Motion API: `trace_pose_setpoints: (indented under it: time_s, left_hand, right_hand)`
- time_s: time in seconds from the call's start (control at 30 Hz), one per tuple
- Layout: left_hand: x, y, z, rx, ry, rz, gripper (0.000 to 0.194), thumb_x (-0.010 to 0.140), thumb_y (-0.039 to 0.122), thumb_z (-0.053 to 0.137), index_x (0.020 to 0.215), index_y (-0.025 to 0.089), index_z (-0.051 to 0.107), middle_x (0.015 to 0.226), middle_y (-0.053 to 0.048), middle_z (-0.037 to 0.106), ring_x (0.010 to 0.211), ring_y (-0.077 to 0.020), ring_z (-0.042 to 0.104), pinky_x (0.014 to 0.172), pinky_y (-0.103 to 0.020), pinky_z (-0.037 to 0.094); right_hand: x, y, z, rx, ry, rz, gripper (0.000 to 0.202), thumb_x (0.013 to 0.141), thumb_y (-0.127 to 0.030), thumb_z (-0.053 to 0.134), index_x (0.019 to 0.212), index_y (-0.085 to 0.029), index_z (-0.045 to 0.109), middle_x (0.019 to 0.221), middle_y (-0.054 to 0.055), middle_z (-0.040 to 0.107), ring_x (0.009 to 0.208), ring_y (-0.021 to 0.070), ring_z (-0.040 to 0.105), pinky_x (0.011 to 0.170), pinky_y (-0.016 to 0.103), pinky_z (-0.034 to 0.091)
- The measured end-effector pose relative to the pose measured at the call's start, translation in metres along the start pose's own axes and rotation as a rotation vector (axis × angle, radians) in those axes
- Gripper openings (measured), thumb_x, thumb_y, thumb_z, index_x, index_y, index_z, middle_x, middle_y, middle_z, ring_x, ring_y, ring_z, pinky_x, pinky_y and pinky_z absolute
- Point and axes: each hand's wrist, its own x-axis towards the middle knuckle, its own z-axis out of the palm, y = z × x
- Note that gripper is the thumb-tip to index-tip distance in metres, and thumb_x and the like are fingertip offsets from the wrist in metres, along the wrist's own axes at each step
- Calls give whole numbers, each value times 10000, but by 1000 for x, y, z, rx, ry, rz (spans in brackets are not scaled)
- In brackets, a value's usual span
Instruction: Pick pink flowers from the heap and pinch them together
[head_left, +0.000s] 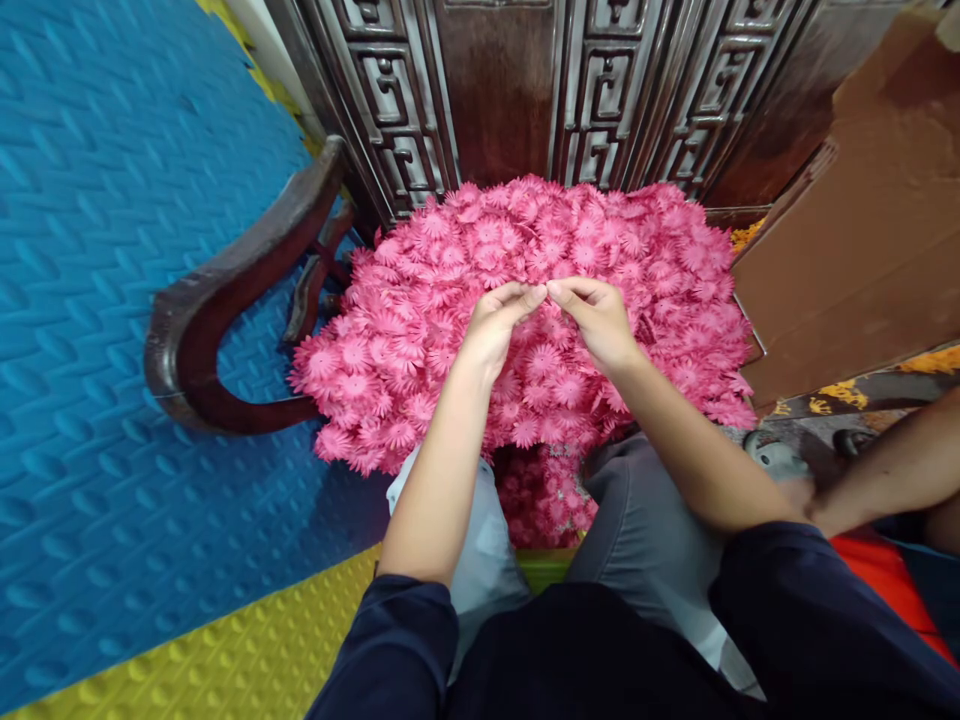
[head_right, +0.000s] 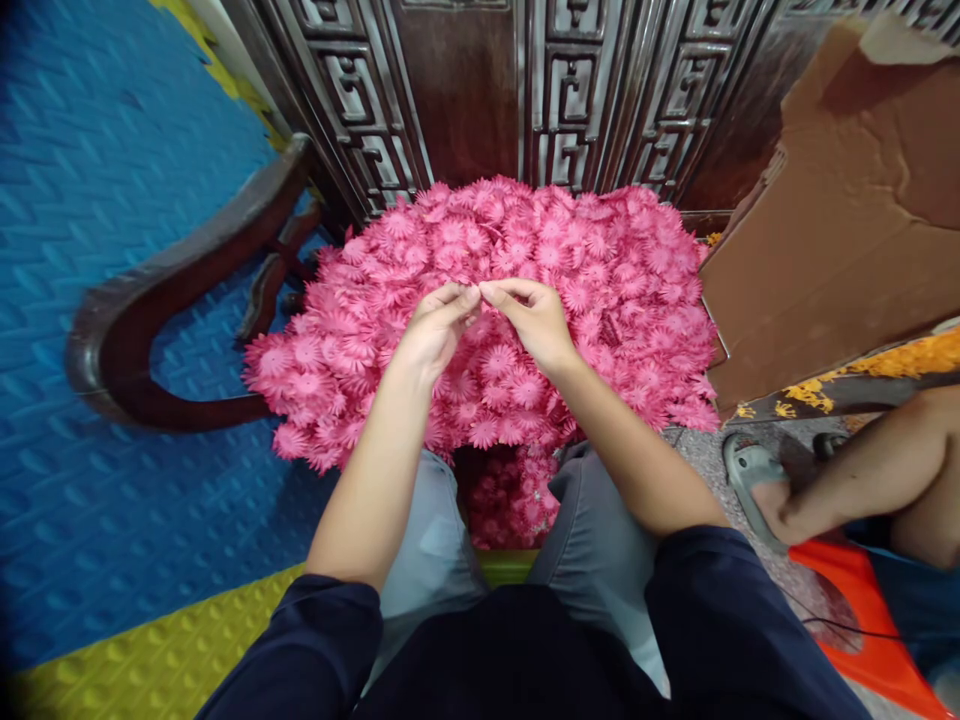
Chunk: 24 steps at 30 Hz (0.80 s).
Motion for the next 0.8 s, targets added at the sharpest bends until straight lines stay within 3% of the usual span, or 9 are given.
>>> trace_pose_setpoints:
  time_s: [0.17, 0.4, 0.63, 0.8]
  left_hand:
    - [0, 3, -2, 39, -55, 2, 280, 564, 326, 885, 608, 201, 638, 609, 55, 603, 621, -77, 554, 708, -229, 469]
    - [2, 1, -5, 14, -16, 91, 273, 686, 346, 831, 674, 188, 608, 657, 48, 554, 647, -79, 512, 700, -204, 428]
    - [4, -2, 2, 79, 157, 217, 269, 842, 272, 696, 676, 184, 504, 641, 47, 454, 584, -79, 412, 609, -195, 368]
    - [8, -9, 1, 180, 264, 409, 319, 844, 391, 675, 700, 196, 468, 659, 44, 439, 611, -89, 424, 647, -205, 388]
  right_hand:
    - [0, -2, -2, 55, -18, 105, 159, 721, -367, 760, 741, -211, 733, 778, -7, 723, 830, 128, 662, 870, 320, 537]
    - [4, -2, -8, 201, 87, 172, 165, 706, -346, 748, 677, -206, 667, 622, -34, 639, 810, 128, 657, 867, 293, 533]
    - [0, 2, 3, 206, 191, 181, 259, 652, -437, 786, 727, -206, 696, 758, -12, 710, 873, 145, 658, 869, 300, 514]
    - [-3, 2, 10, 194, 238, 161, 212, 664, -393, 779, 709, -199, 703, 664, -30, 663, 780, 132, 626, 871, 309, 500]
